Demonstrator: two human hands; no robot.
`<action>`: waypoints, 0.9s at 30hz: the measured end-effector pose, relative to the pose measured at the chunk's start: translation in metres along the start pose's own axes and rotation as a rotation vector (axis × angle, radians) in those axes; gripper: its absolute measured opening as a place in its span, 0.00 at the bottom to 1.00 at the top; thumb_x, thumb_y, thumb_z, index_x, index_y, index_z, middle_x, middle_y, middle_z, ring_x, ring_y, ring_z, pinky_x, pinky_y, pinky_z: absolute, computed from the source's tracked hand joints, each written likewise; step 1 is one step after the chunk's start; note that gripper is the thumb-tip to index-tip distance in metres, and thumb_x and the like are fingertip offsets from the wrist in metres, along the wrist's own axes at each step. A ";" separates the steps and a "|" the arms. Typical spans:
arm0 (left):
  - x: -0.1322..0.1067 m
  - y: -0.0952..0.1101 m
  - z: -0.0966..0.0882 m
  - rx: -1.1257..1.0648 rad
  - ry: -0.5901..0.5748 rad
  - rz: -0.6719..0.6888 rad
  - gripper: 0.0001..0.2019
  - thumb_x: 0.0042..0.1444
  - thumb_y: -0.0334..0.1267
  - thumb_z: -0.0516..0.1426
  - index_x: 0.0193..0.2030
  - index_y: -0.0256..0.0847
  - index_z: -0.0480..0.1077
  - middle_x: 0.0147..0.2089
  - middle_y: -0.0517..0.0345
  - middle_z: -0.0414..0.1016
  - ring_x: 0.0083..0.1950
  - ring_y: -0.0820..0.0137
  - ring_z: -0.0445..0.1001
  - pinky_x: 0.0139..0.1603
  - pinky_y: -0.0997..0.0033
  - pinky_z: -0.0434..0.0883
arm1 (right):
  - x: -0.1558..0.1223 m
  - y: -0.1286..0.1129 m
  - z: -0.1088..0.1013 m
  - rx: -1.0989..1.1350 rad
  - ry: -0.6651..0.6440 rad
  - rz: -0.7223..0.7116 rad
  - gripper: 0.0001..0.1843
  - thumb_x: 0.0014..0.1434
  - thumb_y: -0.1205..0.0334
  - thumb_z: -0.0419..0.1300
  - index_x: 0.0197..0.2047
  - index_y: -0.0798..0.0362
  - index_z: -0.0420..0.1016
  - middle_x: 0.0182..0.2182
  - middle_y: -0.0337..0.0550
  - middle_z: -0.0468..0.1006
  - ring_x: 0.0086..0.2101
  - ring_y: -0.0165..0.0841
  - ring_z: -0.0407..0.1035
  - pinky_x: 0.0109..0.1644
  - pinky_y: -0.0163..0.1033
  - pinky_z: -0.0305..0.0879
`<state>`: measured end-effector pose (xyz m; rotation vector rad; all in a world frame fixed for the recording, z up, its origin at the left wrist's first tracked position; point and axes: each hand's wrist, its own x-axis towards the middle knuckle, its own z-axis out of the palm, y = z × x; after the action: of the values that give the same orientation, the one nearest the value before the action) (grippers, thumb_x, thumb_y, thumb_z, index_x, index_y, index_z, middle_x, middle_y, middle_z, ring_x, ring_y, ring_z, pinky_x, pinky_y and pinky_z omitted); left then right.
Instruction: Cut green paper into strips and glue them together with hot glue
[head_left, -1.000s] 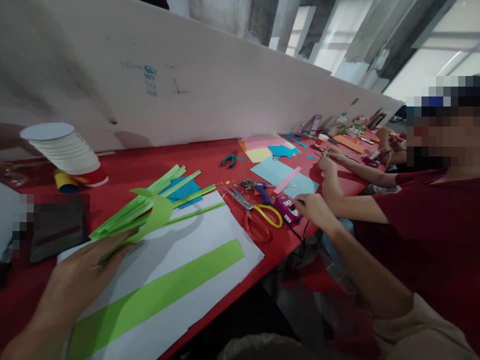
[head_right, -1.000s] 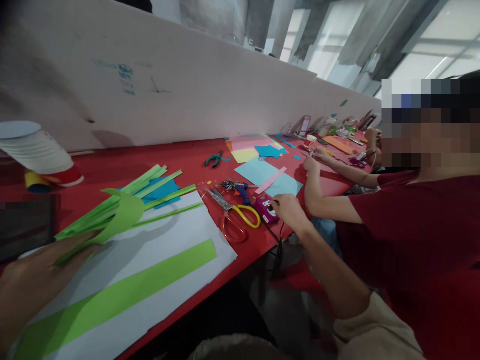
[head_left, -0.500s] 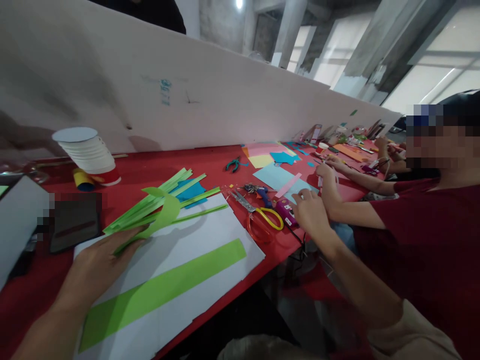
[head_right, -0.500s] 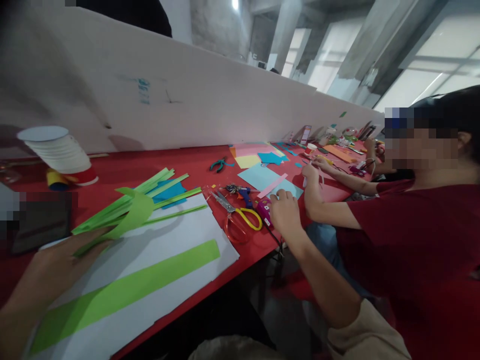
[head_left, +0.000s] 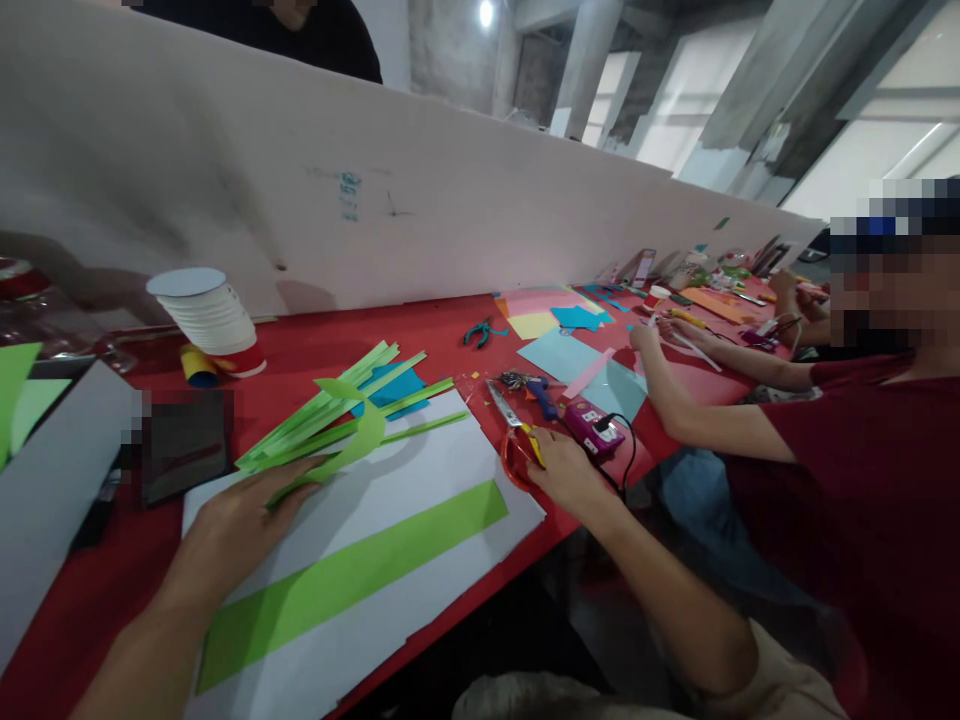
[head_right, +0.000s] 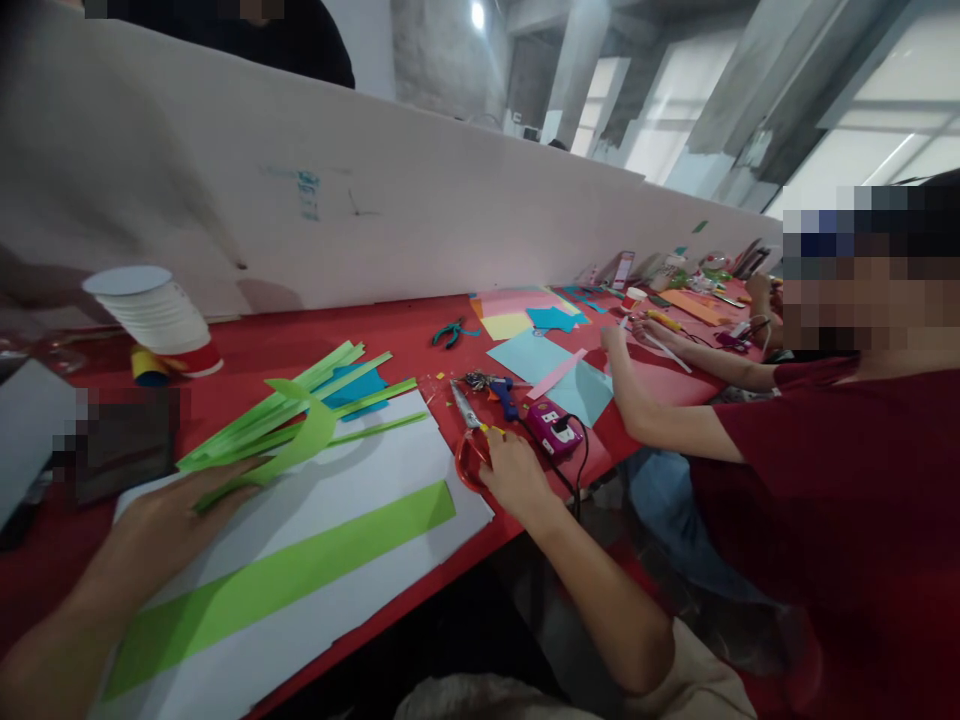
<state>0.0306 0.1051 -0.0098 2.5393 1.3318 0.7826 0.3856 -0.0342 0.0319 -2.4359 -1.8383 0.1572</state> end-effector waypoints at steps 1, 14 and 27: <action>0.000 0.000 0.000 0.007 -0.012 -0.005 0.20 0.57 0.49 0.50 0.49 0.44 0.74 0.46 0.58 0.81 0.39 0.63 0.80 0.36 0.70 0.74 | 0.000 -0.002 0.002 0.020 0.005 0.013 0.23 0.57 0.67 0.55 0.56 0.60 0.63 0.45 0.53 0.76 0.46 0.39 0.70 0.49 0.38 0.61; 0.005 0.005 -0.013 0.352 0.064 0.294 0.15 0.60 0.36 0.49 0.49 0.44 0.73 0.39 0.55 0.81 0.36 0.64 0.78 0.39 0.66 0.72 | -0.020 -0.052 0.000 0.087 0.341 -0.318 0.15 0.62 0.65 0.52 0.51 0.55 0.70 0.49 0.52 0.72 0.49 0.40 0.63 0.58 0.48 0.58; -0.059 0.039 -0.052 0.420 0.196 0.346 0.17 0.56 0.28 0.50 0.46 0.50 0.73 0.42 0.55 0.79 0.42 0.59 0.75 0.49 0.52 0.67 | 0.004 -0.148 0.018 0.056 0.439 -0.868 0.10 0.64 0.69 0.51 0.43 0.52 0.72 0.41 0.43 0.77 0.53 0.38 0.61 0.64 0.57 0.40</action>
<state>0.0038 0.0300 0.0267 3.1573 1.2328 0.9131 0.2438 0.0105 0.0333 -1.2881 -2.3744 -0.3459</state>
